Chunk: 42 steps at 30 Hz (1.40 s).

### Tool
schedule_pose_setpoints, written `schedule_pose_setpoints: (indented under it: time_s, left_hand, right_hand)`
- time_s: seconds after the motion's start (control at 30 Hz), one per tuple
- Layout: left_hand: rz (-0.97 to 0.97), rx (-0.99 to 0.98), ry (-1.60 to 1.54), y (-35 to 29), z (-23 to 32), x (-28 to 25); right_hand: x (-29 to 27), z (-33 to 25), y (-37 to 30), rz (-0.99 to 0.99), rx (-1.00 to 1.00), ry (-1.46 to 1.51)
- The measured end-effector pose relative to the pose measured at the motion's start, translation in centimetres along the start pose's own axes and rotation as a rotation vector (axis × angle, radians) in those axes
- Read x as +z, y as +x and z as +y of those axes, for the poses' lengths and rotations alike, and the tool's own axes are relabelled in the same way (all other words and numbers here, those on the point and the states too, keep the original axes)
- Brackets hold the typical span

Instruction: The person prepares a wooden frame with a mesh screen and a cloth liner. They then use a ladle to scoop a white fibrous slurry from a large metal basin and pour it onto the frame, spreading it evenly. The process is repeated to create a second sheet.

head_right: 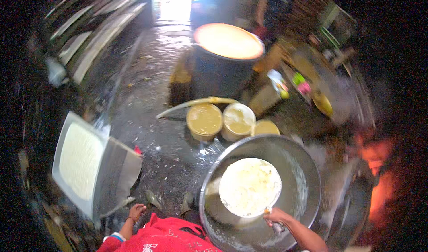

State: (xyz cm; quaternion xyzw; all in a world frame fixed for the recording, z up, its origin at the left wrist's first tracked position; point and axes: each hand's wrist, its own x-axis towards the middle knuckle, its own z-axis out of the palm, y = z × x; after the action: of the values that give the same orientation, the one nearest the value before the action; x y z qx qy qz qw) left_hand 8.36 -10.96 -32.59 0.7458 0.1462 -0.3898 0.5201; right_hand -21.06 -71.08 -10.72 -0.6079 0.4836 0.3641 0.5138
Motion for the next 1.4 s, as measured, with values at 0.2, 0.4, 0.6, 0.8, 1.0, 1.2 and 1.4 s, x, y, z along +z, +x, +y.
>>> schedule_pose_setpoints:
  time_s: [0.2,0.4,0.6,0.8,1.0,1.2,1.4]
  left_hand:
    - [0.280,-0.140,-0.255,-4.3,-10.7,-12.3]
    - [0.565,-0.116,-0.715,-9.1,-16.3,-22.9]
    - [0.391,0.387,-1.005,-8.2,-23.2,-27.8]
    - [0.423,0.315,-1.116,-6.4,-19.4,-30.3]
    - [0.488,-0.120,-0.936,-10.5,-10.5,-33.5]
    - [0.543,0.028,-0.986,-9.4,-13.4,-32.3]
    - [0.537,0.012,-0.320,-6.9,-18.5,-31.7]
  right_hand:
    - [10.2,-17.1,-2.3,-0.249,0.009,0.096]
    - [30.5,-31.6,1.1,-0.574,-0.088,-0.058]
    - [56.2,-43.7,5.0,-0.870,-0.268,-0.128]
    - [73.5,-49.6,11.0,-1.041,-0.114,-0.177]
    - [80.8,-52.0,13.3,-1.117,0.347,-0.040]
    - [87.7,-49.2,9.2,-1.372,0.692,0.025]
    - [89.0,-45.0,2.5,-1.603,0.797,-0.180]
